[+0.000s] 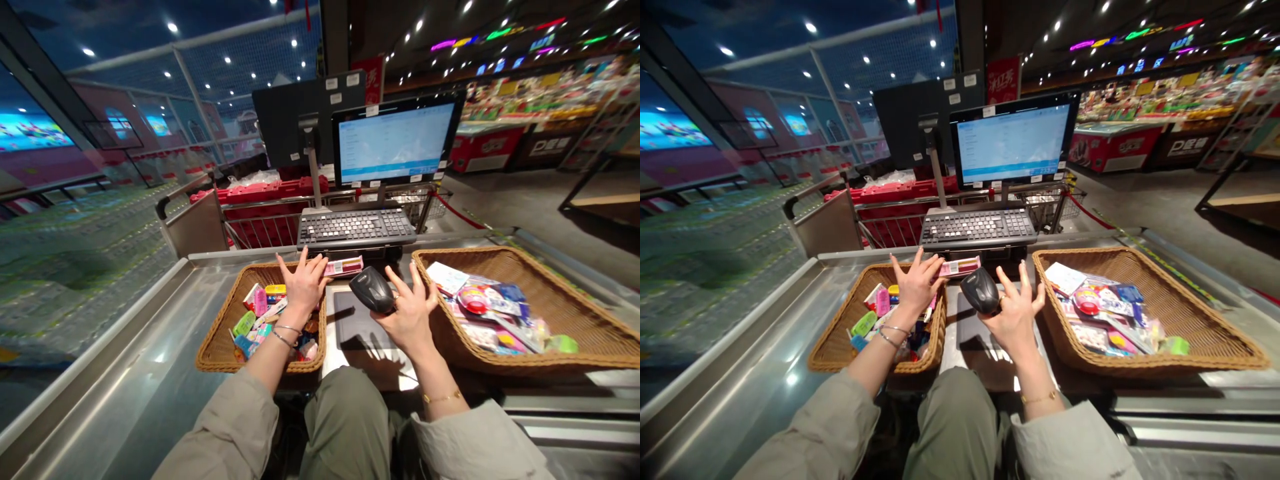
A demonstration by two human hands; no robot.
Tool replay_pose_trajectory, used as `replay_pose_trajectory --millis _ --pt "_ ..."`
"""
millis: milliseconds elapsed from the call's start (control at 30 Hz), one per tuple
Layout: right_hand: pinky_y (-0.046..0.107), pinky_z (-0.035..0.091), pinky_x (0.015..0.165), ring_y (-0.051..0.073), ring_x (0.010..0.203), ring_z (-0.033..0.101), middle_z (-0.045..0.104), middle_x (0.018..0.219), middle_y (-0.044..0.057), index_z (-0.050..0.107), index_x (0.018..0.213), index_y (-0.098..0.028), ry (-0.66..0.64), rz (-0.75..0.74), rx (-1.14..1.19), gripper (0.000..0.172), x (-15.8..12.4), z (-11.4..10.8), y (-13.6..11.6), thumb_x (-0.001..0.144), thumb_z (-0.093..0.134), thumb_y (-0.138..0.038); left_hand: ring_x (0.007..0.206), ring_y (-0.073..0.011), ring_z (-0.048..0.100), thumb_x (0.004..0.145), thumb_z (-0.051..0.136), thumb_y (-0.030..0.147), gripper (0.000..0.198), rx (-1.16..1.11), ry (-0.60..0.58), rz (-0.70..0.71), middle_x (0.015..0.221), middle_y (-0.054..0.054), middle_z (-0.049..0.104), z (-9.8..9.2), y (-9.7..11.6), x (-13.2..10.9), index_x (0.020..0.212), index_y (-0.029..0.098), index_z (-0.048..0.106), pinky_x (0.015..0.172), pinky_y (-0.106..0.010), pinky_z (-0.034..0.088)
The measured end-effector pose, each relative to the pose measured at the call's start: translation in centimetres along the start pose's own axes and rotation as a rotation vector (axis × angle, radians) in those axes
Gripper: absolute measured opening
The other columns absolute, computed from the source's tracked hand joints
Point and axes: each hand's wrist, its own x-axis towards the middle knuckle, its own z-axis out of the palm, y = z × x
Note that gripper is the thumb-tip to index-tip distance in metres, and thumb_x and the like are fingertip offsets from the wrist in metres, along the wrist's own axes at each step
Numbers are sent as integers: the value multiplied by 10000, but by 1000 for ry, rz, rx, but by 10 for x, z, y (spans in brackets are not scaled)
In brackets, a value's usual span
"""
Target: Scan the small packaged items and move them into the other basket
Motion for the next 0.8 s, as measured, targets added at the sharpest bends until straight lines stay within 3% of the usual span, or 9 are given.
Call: replay_pose_trajectory --millis 367,800 --pt "711 111 1194 397 1526 303 666 1393 66 696 783 -218 -32 -19 10 93 -2 -1 2 740 671 -297 1523 -362 353 950 641 341 421 -6 9 2 1425 -82 655 6 5 2 1370 304 639 1166 -753 -219" --pt "740 134 1171 436 1494 350 689 1356 76 688 794 -212 -21 -45 0 97 -3 1 4 737 668 -287 1526 -350 351 965 621 378 411 -6 21 12 1429 -67 653 9 6 2 1371 313 634 1173 -737 -228"
